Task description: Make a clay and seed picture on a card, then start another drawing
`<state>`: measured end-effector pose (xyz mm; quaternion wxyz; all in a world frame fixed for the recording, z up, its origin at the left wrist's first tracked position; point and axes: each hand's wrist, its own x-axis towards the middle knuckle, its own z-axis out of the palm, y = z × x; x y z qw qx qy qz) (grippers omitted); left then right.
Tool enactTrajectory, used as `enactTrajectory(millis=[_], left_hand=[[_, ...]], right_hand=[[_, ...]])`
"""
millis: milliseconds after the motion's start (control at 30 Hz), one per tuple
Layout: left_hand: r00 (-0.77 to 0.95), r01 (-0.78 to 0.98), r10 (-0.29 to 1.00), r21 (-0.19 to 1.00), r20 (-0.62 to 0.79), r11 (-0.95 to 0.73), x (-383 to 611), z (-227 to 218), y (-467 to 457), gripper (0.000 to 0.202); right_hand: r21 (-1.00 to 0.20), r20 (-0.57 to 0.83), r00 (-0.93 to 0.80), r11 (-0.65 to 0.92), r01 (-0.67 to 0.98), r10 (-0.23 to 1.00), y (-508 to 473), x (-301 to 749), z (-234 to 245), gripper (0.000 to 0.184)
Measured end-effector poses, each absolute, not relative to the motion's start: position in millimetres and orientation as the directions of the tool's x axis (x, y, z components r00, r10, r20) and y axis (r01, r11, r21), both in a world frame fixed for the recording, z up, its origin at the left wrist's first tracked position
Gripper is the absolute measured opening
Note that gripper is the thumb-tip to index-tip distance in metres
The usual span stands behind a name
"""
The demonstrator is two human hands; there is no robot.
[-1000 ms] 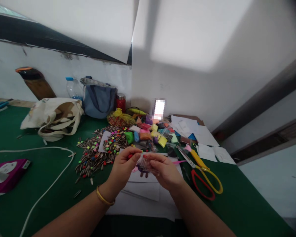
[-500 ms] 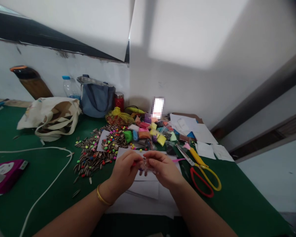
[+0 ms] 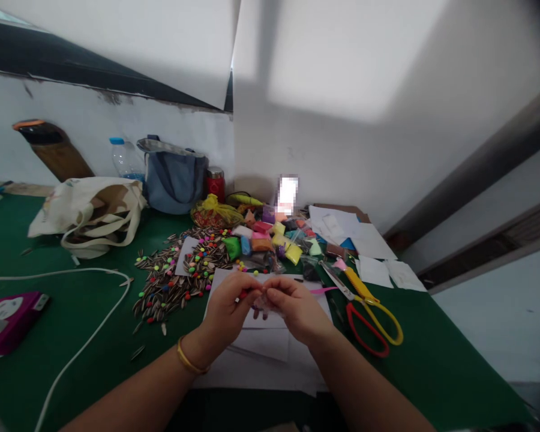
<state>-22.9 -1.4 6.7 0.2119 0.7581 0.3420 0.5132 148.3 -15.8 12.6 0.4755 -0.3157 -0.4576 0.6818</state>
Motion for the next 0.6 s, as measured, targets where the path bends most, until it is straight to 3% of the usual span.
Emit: enactTrajectory(millis=[233, 367, 433, 500, 600], left_hand=[[0.357, 0.364, 0.578, 0.461, 0.734, -0.809, -29.1, 6.8, -1.5, 0.028], [0.366, 0.379, 0.542, 0.411, 0.756, -0.829, -33.5, 9.5, -2.7, 0.026], [0.295, 0.356, 0.602, 0.499, 0.742, -0.790, -32.0, 10.3, -4.1, 0.015], [0.159, 0.270, 0.735, 0.688, 0.659, -0.674, -27.2, 11.2, -5.3, 0.007], [0.020, -0.064, 0.933, 0.932, 0.358, -0.356, -17.7, 14.9, -4.7, 0.021]], right_hand=[[-0.807, -0.101, -0.388, -0.304, -0.507, 0.916, -18.1, 146.0, 19.6, 0.020], [-0.744, -0.128, -0.449, -0.385, -0.546, 0.884, -19.2, 145.6, 20.9, 0.021], [-0.745, -0.135, -0.425, -0.374, -0.551, 0.895, -17.7, 145.9, 19.7, 0.021], [-0.775, -0.131, -0.358, -0.320, -0.544, 0.925, -14.5, 147.7, 17.5, 0.020], [-0.848, -0.083, -0.215, -0.183, -0.497, 0.973, -7.7, 154.9, 13.2, 0.016]])
